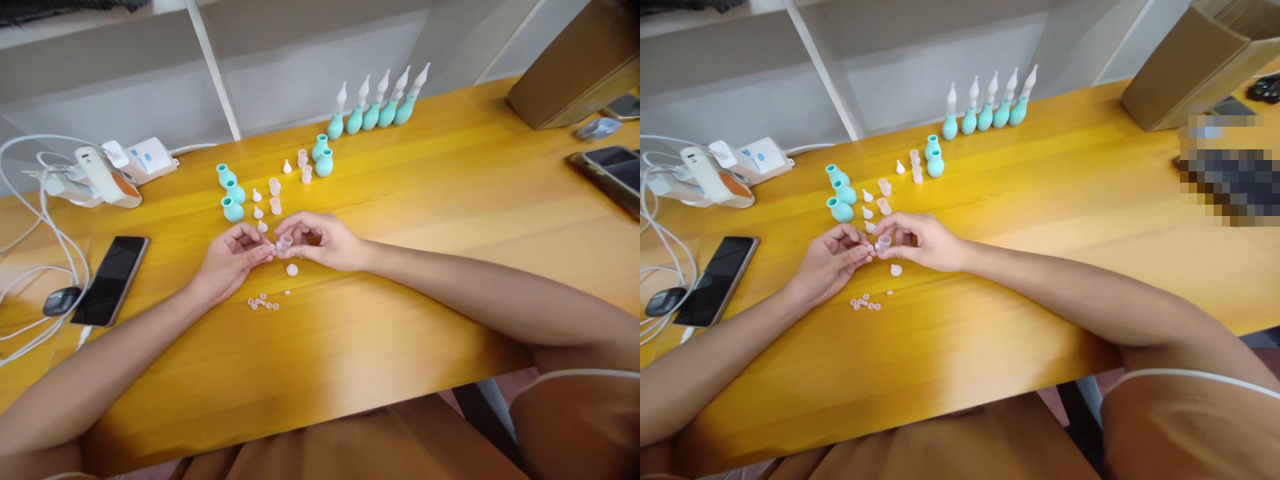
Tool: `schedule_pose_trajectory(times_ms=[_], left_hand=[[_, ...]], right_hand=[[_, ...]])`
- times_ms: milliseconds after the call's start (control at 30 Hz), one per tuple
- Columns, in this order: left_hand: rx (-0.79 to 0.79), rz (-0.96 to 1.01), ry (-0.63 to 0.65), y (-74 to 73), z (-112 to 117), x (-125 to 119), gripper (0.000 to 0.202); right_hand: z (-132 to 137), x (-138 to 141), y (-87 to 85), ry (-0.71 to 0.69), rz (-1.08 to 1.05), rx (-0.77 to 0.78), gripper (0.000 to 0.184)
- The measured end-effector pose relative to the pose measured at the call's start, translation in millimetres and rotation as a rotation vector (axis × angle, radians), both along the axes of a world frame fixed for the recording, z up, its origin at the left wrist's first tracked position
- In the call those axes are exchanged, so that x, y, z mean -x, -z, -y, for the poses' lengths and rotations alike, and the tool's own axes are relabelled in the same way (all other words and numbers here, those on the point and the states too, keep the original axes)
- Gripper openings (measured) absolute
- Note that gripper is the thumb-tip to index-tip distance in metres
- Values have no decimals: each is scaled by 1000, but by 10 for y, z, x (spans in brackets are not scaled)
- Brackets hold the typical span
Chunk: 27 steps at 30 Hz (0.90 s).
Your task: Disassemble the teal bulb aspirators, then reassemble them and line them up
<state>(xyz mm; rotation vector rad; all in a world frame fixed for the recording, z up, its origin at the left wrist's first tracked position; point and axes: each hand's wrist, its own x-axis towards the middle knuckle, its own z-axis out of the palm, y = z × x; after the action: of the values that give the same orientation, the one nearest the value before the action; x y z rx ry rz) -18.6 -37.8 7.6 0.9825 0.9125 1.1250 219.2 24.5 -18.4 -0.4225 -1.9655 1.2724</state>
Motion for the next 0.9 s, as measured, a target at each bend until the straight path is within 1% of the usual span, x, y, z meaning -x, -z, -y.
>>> schedule_pose_trajectory(times_ms=[200,333,467,600,733,900], left_hand=[[-40,-49,-17,-9,16,-34,38],[-97,-84,-20,15,14,-31,38],[-219,-175,-27,48,27,-24,32],[-330,-279,-41,49,64,-34,27],[-361,-299,-33,36,102,-56,26],[-384,-331,-62,29,116,-64,23]], right_hand=[[-5,4,23,18,-10,-58,35],[-10,1,23,34,3,-94,31],[-13,-6,20,67,22,-128,31],[-4,-5,5,39,25,-137,31],[6,-3,-20,11,22,-138,29],[5,-5,-33,8,29,-131,30]])
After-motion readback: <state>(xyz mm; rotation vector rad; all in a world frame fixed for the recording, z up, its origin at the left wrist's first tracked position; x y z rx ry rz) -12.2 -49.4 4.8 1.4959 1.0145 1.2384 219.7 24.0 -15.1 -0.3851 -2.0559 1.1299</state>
